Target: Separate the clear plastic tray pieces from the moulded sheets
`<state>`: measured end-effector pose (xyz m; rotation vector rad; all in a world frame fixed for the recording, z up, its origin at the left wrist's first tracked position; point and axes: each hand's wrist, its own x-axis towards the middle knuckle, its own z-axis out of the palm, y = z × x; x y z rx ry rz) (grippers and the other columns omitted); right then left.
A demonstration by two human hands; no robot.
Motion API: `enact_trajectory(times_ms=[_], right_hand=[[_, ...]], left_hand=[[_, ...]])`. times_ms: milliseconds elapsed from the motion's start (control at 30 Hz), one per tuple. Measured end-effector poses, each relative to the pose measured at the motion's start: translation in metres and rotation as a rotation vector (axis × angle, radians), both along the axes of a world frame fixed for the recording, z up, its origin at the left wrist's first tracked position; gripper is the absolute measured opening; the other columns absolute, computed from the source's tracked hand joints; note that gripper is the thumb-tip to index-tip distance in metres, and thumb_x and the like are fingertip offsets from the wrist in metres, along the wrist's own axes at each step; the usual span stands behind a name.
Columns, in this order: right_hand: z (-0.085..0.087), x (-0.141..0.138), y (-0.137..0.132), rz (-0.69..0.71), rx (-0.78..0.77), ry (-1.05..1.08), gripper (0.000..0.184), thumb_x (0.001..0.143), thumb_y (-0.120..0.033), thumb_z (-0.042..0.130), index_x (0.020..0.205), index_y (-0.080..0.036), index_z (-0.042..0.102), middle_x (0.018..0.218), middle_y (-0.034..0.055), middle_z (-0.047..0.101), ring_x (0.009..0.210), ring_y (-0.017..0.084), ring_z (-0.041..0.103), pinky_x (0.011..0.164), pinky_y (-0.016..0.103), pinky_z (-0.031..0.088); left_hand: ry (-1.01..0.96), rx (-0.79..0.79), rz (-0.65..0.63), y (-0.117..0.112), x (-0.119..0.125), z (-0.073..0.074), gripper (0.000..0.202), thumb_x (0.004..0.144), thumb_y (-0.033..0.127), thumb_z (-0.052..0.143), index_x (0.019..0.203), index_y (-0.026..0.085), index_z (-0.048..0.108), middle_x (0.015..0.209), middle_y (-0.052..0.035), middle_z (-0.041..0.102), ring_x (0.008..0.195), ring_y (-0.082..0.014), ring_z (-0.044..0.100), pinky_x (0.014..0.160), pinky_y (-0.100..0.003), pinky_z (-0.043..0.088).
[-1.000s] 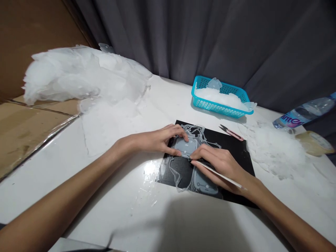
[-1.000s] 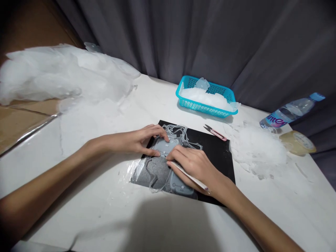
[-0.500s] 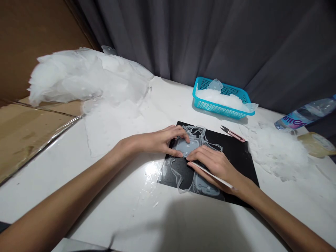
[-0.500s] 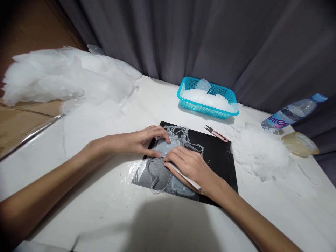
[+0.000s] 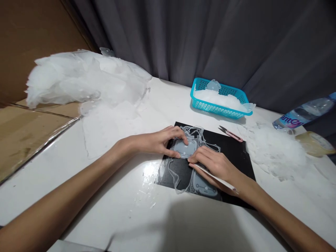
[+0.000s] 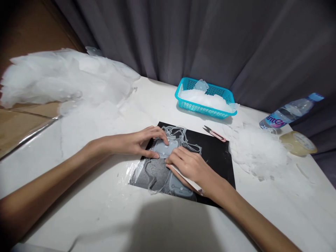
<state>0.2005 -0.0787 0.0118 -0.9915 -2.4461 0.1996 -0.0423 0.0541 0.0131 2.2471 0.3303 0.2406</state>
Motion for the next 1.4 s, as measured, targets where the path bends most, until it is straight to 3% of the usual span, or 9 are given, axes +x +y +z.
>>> enact_trajectory(times_ms=[200,433,633,767,933,1000,1100,1200,1400], right_hand=[[-0.014,-0.008,0.004,-0.017,0.184,-0.043,0.011,0.106,-0.018,0.057,0.098,-0.018,0.064,0.092,0.0052,0.072,0.084,0.018,0.067,0.074,0.029,0.053],[-0.009,-0.002,0.001,-0.032,0.110,-0.111,0.014,0.106,-0.016,0.051,0.099,-0.019,0.063,0.110,0.0077,0.071,0.096,0.019,0.067,0.077,0.030,0.053],[-0.017,-0.005,-0.001,-0.015,0.232,-0.126,0.014,0.104,-0.009,0.053,0.108,-0.016,0.064,0.111,0.0102,0.072,0.099,0.021,0.068,0.081,0.032,0.056],[-0.020,-0.008,-0.003,-0.026,0.242,-0.119,0.020,0.102,-0.007,0.053,0.119,-0.012,0.063,0.116,0.0138,0.072,0.104,0.024,0.069,0.088,0.035,0.058],[-0.009,-0.010,-0.002,-0.076,0.244,-0.008,0.019,0.101,-0.008,0.057,0.119,-0.010,0.062,0.112,0.0147,0.073,0.103,0.025,0.070,0.087,0.036,0.060],[-0.006,-0.011,-0.001,-0.100,0.259,0.054,0.020,0.101,-0.007,0.057,0.120,-0.011,0.062,0.110,0.0146,0.073,0.103,0.025,0.070,0.088,0.037,0.061],[-0.004,-0.013,-0.001,-0.125,0.264,0.123,0.022,0.101,-0.005,0.056,0.121,-0.011,0.059,0.112,0.0166,0.073,0.107,0.025,0.070,0.091,0.039,0.061],[-0.004,-0.014,0.000,-0.153,0.238,0.155,0.023,0.100,-0.005,0.055,0.122,-0.012,0.058,0.118,0.0186,0.071,0.109,0.026,0.070,0.092,0.040,0.062],[-0.005,-0.013,0.003,-0.211,0.158,0.194,0.015,0.104,-0.009,0.053,0.116,-0.016,0.058,0.115,0.0165,0.072,0.109,0.025,0.070,0.096,0.042,0.061]], left_hand=[[0.014,-0.024,0.025,0.001,-0.002,-0.002,0.042,0.093,0.041,0.077,0.131,0.028,0.065,0.128,-0.0077,0.062,0.124,-0.0273,0.053,0.106,-0.039,0.044],[0.037,-0.031,0.020,0.000,-0.002,0.002,0.043,0.094,0.045,0.075,0.132,0.029,0.064,0.130,-0.0080,0.061,0.129,-0.0285,0.051,0.110,-0.041,0.043],[0.048,-0.040,0.045,-0.003,-0.001,0.006,0.042,0.094,0.042,0.075,0.132,0.027,0.063,0.131,-0.0086,0.059,0.125,-0.0279,0.052,0.105,-0.039,0.045],[0.119,-0.018,0.161,-0.005,-0.006,0.017,0.049,0.093,0.048,0.073,0.132,0.022,0.058,0.133,-0.0118,0.055,0.116,-0.0261,0.056,0.101,-0.038,0.047],[0.473,-0.119,0.361,-0.016,-0.014,0.043,0.052,0.095,0.068,0.056,0.103,0.017,0.064,0.096,-0.0076,0.066,0.082,-0.0222,0.059,0.073,-0.032,0.047],[0.512,-0.173,0.379,-0.019,-0.011,0.048,0.056,0.095,0.071,0.053,0.092,0.018,0.068,0.088,-0.0063,0.068,0.079,-0.0217,0.059,0.072,-0.031,0.045],[0.349,-0.296,0.357,-0.023,0.000,0.043,0.055,0.098,0.067,0.052,0.087,0.018,0.074,0.087,-0.0057,0.071,0.082,-0.0210,0.062,0.077,-0.030,0.047],[0.157,-0.407,0.335,-0.026,0.013,0.033,0.049,0.097,0.062,0.058,0.088,0.017,0.076,0.079,-0.0034,0.068,0.075,-0.0181,0.060,0.071,-0.028,0.046],[-0.012,-0.465,0.407,-0.036,0.025,0.019,0.038,0.096,0.051,0.067,0.087,0.015,0.076,0.078,-0.0036,0.070,0.074,-0.0168,0.063,0.070,-0.027,0.048]])
